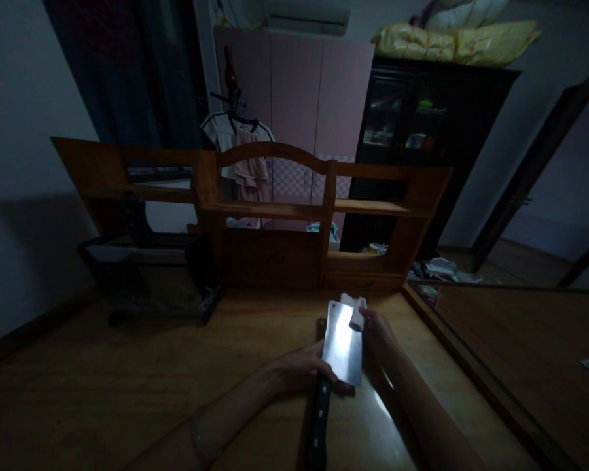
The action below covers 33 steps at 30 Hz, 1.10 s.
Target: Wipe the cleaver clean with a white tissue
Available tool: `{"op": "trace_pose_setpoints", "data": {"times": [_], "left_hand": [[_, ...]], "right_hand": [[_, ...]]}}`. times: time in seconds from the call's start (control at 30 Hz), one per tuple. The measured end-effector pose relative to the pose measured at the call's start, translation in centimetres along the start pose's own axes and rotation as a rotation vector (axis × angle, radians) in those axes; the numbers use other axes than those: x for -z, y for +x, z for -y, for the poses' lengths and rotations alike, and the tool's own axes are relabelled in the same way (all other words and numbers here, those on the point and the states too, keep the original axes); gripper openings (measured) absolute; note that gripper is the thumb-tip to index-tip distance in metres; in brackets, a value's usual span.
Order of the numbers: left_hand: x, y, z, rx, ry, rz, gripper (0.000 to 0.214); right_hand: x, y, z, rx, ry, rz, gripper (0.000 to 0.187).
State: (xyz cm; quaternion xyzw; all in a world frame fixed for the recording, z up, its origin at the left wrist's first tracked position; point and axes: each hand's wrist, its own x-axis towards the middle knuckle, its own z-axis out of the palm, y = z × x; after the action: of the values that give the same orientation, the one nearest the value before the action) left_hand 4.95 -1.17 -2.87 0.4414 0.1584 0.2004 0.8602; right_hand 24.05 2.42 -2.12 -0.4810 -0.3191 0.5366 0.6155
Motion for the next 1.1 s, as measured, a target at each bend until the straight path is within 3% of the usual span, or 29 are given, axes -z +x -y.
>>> {"op": "trace_pose_setpoints", "data": {"times": [0.23, 0.33, 0.4, 0.5, 0.67, 0.77, 0.93, 1.1], "left_hand": [[0.1, 0.1, 0.2, -0.016, 0.021, 0.037, 0.064], [0.3, 0.2, 0.4, 0.0, 0.0, 0.031, 0.072], [0.4, 0.2, 0.4, 0.007, -0.017, 0.024, 0.076], [0.2, 0.2, 0.3, -0.006, -0.027, 0.03, 0.077], [-0.1, 0.1, 0.1, -0.008, 0.015, 0.006, 0.071], [-0.1, 0.2, 0.2, -0.025, 0.027, -0.006, 0.069], [-0.5, 0.3, 0.0, -0.035, 0.002, -0.029, 0.073], [-0.7, 0.2, -0.2, -0.022, -0.026, -0.037, 0.071]], "right_hand": [[1.2, 0.5, 0.0, 0.122, 0.035, -0.14, 0.022], [2.8, 1.6, 1.1, 0.407, -0.051, -0.381, 0.032], [3.3, 1.9, 1.8, 0.562, -0.134, -0.442, 0.036], [2.2, 1.3, 2.1, 0.651, -0.343, -0.326, 0.042], [-0.9, -0.3, 1.0, 0.712, -0.694, 0.194, 0.04], [-1.5, -0.8, 0.5, 0.685, -0.829, 0.391, 0.037], [-1.2, -1.0, 0.1, 0.628, -0.885, 0.448, 0.039], [-0.1, 0.6, -1.0, 0.619, -0.972, 0.36, 0.044]]}}
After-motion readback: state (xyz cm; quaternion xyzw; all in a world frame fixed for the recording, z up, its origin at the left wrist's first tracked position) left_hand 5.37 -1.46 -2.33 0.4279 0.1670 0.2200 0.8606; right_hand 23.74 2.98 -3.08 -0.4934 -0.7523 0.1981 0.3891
